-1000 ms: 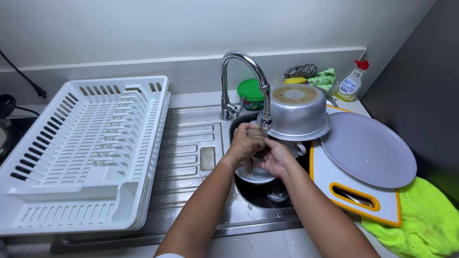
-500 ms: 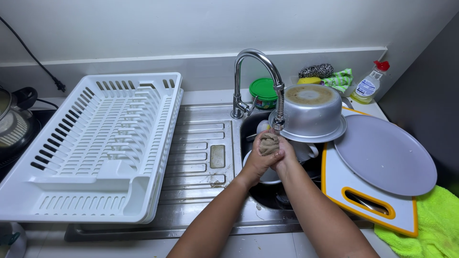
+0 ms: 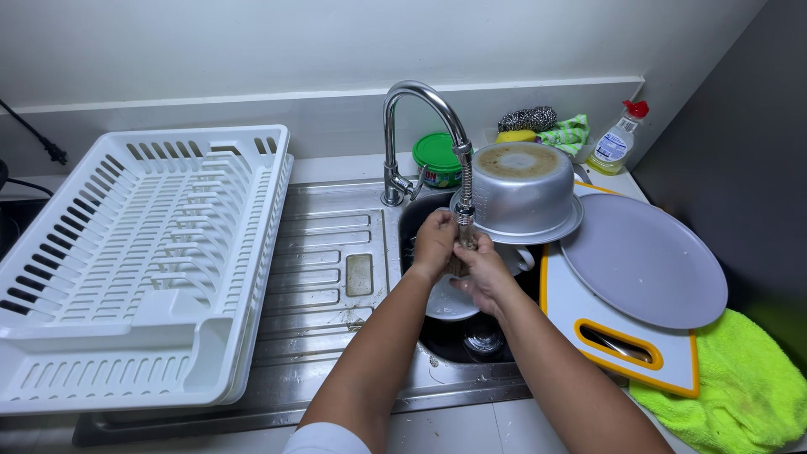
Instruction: The person opens a package of noodles and places them in a bowl. They retrieve a plate from a drawer and rinse the noodles under running water. The person then stirs a pot on the stove, moves a rice cooker, and washes a cloth in the sink.
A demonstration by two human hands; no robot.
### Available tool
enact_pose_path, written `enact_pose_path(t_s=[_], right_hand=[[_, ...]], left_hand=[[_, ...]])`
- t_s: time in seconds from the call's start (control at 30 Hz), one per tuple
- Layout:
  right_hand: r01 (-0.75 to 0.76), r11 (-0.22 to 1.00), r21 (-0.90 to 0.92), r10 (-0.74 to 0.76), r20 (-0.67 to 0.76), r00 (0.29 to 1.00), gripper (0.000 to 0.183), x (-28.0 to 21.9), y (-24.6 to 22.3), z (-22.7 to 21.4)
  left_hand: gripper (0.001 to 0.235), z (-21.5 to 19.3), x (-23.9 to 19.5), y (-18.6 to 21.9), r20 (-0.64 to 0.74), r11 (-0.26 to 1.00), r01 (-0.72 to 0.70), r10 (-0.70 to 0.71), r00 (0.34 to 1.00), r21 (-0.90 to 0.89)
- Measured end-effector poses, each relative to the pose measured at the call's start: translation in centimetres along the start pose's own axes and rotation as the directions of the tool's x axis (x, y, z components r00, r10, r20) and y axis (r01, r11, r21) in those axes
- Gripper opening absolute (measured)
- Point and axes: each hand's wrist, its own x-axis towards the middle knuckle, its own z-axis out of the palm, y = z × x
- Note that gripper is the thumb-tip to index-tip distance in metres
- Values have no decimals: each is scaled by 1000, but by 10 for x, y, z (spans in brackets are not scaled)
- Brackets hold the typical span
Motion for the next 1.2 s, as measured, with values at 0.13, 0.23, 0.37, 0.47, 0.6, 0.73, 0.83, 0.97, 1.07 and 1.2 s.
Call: enact_pose_path(t_s=[0.13,0.23,0.37,0.47,0.6,0.73,0.83,0.97,1.07,1.2], right_hand=[[-242,930,277,195,188,963,44,8,-2,1],[-348,853,388,274,235,933,47,8,-8,10],[-429,773,468,313,307,899,46,55,37,-6],[-375,829,415,325,190,927,41,60,46,-4],[-279,859,430,246,132,960,30,72,56,-5],[49,923,382,-24,-72,997,19,76,64,-13],[244,942,233,-234,-69,970,19,67,59,-10],[344,905,-250,-369,-62,927,30,35,26,8],[288,813,-506,-370,-67,926,31,21,13,15],[357,765,-537,-416,12,909,32,23,6,18]], left_hand=[[22,-3,-12,11,266,987,-155,137,954,45],[37,-5,-49,34,365,984,-145,99,926,100],[77,-27,-44,0,405,716,-524,356,842,461],[82,-27,-41,-6,364,693,-594,473,802,409],[68,2,-66,13,206,936,-258,211,956,240],[36,20,-53,-9,56,983,-79,89,994,-165],[26,23,-37,-21,-44,932,-102,93,995,-346],[30,19,-16,-28,-156,866,-75,-4,988,-495],[38,14,-11,-18,-147,844,45,-145,978,-534],[42,0,-20,14,-149,871,105,-199,969,-479]])
